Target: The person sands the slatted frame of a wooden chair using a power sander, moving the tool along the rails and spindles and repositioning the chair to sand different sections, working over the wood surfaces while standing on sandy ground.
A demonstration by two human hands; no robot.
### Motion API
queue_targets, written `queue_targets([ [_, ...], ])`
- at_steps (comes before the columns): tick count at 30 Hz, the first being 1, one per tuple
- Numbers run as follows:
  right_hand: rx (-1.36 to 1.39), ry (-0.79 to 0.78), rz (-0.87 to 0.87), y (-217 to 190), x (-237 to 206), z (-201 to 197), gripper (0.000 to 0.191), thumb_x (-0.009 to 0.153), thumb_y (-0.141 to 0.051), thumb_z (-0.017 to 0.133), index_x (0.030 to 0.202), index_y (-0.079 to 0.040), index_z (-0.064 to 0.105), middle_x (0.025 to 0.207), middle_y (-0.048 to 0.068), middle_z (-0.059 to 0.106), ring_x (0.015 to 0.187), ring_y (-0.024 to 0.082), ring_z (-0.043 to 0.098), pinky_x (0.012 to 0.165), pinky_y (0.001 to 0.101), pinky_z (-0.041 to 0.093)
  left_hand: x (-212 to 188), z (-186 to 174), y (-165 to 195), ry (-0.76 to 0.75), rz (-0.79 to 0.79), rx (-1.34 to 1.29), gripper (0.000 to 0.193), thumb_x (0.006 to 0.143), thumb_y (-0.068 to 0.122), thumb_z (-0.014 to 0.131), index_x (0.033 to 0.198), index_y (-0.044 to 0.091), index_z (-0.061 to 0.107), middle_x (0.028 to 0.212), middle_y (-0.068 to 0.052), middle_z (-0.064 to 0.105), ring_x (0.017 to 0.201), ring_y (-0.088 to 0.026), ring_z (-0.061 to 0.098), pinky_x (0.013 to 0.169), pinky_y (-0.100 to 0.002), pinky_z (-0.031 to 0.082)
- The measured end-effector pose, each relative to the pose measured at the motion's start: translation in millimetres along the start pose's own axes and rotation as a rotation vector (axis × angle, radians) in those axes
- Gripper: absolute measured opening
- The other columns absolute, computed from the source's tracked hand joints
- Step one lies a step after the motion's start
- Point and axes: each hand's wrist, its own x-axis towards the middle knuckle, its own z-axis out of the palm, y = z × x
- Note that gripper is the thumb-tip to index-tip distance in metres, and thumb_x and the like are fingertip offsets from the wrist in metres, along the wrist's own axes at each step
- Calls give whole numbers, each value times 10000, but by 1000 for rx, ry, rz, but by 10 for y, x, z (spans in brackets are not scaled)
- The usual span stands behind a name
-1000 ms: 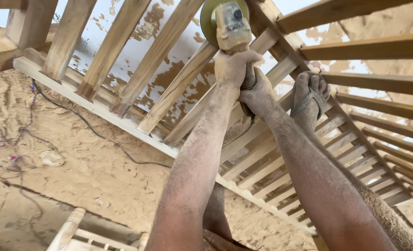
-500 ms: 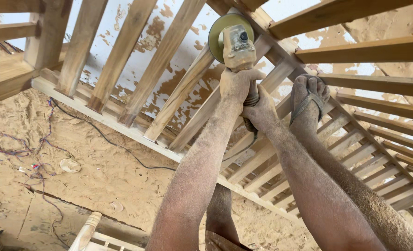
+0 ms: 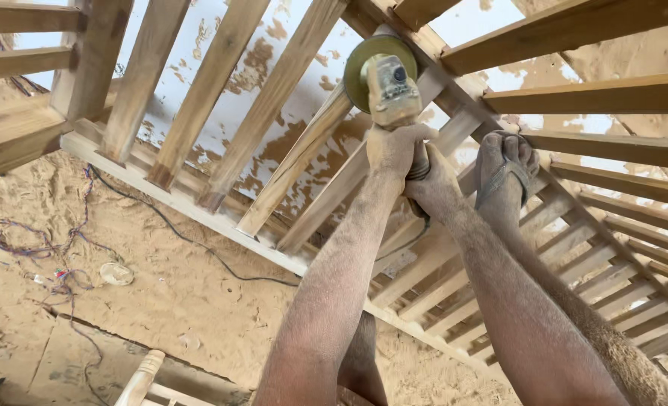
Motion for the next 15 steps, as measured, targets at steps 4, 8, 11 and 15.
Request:
queue_targets([
  [4, -74, -40, 336, 27, 83, 42, 660, 686, -165, 856, 1279, -52, 587, 1151, 126, 727, 1033, 229, 722, 876, 376, 609, 82, -74, -91, -6, 1, -100, 510, 564, 182, 842, 1016, -30, 737, 907, -110, 759, 812, -229, 734, 763, -338, 600],
  [8, -122, -94, 402, 28, 73, 115, 768, 658, -219, 877, 1329, -56, 540, 1182, 159, 700, 1076, 286, 706, 927, 438, 588, 136, -174, -184, 13, 24, -142, 478, 573, 168, 836, 999, -18, 722, 904, -105, 748, 795, -211, 731, 740, -334, 607],
  [11, -199, -100, 229, 21, 27, 177, 858, 621, -242, 928, 1360, -73, 527, 1236, 124, 680, 1187, 240, 658, 1035, 405, 520, 59, -242, -231, 24, -21, -250, 482, 539, 120, 838, 982, -3, 696, 896, -108, 729, 770, -196, 715, 716, -325, 604],
  [15, -214, -149, 252, 103, -125, 385, 883, 616, -258, 924, 1374, -63, 516, 1242, 125, 681, 1187, 242, 674, 1055, 399, 535, -110, -467, -373, 30, -78, -280, 442, 550, 93, 841, 951, -33, 704, 878, -136, 722, 726, -207, 706, 687, -333, 598],
])
